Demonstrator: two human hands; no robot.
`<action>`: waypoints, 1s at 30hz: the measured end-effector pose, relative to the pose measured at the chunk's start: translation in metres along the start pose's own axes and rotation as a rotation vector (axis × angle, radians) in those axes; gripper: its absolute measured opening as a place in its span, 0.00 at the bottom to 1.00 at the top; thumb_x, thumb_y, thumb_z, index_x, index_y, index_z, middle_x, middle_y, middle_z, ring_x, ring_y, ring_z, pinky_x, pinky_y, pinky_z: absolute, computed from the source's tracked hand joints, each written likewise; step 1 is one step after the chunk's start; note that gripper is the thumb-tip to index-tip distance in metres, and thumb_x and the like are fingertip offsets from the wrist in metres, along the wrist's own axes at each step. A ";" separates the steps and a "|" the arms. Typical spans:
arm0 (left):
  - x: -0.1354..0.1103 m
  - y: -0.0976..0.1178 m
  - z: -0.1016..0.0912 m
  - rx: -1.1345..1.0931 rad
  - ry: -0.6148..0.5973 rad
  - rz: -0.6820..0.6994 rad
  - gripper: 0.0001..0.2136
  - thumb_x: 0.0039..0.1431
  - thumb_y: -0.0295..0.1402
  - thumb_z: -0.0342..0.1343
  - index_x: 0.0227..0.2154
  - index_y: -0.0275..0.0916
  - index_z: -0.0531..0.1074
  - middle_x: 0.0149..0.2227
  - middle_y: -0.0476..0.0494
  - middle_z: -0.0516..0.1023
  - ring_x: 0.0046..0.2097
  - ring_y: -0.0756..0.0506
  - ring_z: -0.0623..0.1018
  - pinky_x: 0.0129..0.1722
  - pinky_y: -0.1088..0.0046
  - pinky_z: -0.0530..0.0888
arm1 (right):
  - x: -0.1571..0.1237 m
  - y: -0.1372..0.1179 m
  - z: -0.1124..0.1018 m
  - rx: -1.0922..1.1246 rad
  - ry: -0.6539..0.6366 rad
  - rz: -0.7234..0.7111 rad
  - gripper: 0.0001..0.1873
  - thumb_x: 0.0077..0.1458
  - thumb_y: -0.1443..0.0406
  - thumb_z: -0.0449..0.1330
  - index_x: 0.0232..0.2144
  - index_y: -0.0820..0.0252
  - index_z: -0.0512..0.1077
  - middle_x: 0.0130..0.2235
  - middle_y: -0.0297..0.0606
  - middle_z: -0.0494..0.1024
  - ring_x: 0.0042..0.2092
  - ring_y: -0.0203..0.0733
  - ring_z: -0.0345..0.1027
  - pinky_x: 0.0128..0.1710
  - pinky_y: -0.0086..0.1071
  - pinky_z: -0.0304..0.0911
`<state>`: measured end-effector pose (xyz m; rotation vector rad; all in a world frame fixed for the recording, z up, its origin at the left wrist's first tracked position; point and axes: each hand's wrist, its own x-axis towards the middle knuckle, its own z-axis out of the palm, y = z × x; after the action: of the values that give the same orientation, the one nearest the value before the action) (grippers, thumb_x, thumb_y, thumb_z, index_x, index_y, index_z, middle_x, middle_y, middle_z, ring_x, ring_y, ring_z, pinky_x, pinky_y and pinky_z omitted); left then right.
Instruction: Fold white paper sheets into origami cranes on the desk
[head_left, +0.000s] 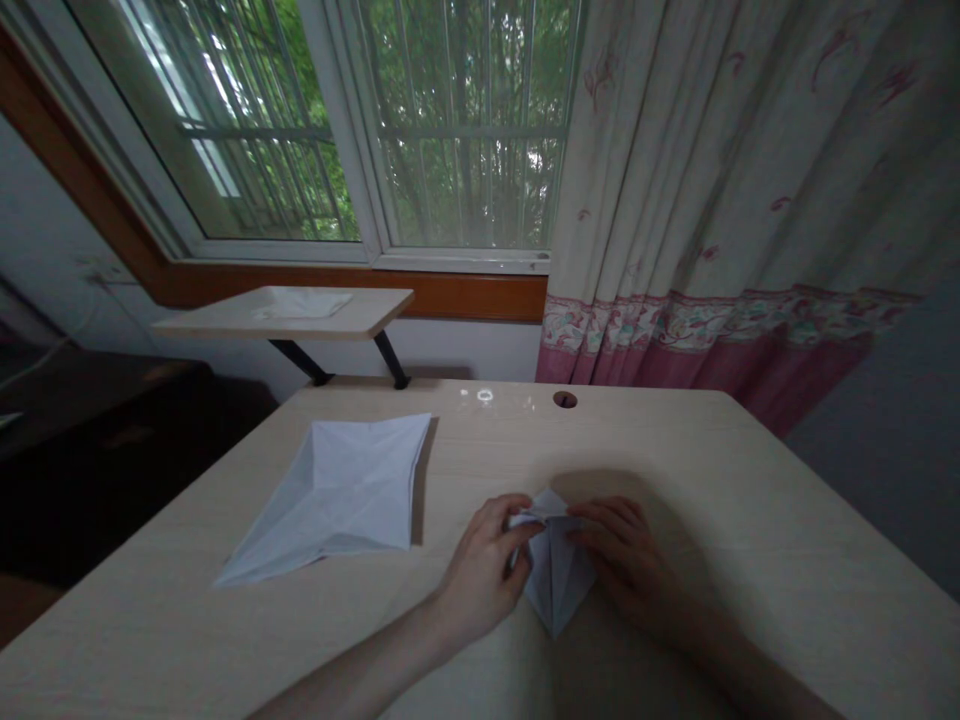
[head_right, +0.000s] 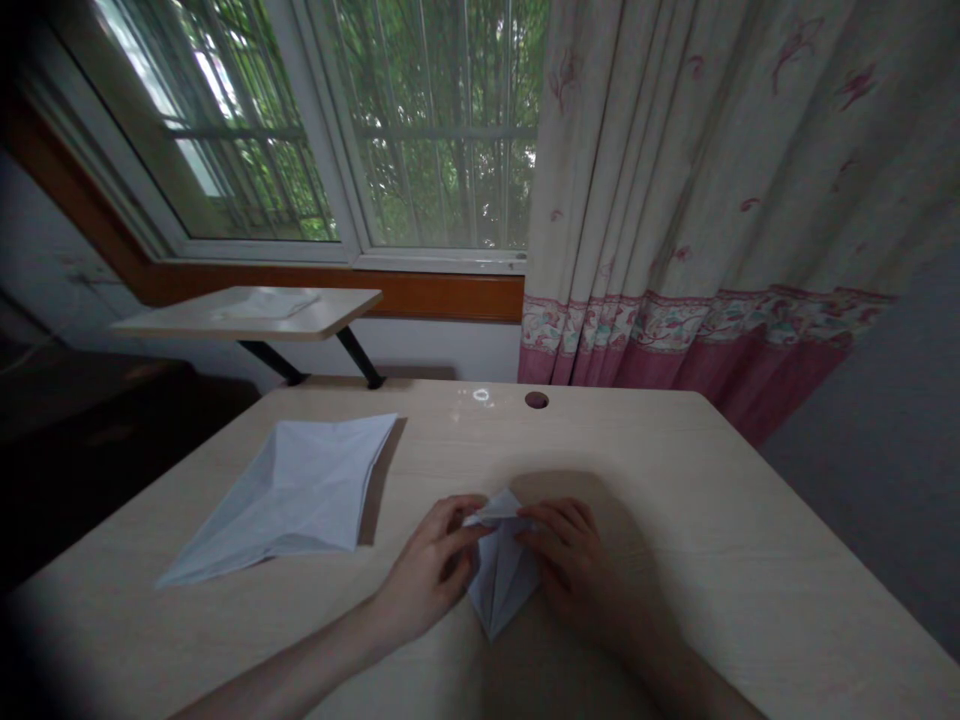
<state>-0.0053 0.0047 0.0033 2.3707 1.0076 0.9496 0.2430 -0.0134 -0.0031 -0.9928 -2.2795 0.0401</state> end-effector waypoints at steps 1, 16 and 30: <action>0.000 0.000 0.001 0.019 -0.012 0.003 0.22 0.54 0.18 0.52 0.48 0.43 0.76 0.55 0.38 0.69 0.56 0.38 0.70 0.55 0.56 0.72 | 0.000 0.000 0.000 -0.002 -0.006 0.004 0.19 0.61 0.72 0.52 0.51 0.51 0.72 0.51 0.42 0.78 0.53 0.49 0.69 0.53 0.48 0.62; 0.000 0.003 -0.002 0.034 0.018 -0.019 0.14 0.54 0.18 0.49 0.37 0.40 0.75 0.50 0.39 0.75 0.52 0.38 0.74 0.52 0.56 0.73 | -0.002 -0.003 0.001 0.054 0.065 0.123 0.20 0.61 0.73 0.47 0.50 0.52 0.70 0.44 0.41 0.79 0.47 0.47 0.72 0.50 0.46 0.65; 0.001 0.001 0.001 0.047 -0.036 -0.040 0.14 0.65 0.28 0.50 0.51 0.40 0.72 0.49 0.39 0.79 0.51 0.40 0.77 0.53 0.59 0.75 | 0.006 -0.009 -0.003 -0.054 -0.092 0.052 0.17 0.67 0.68 0.50 0.53 0.55 0.72 0.45 0.41 0.82 0.44 0.44 0.75 0.49 0.44 0.67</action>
<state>-0.0038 0.0044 0.0038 2.3881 1.0705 0.8749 0.2360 -0.0168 0.0047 -1.0992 -2.3489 0.0481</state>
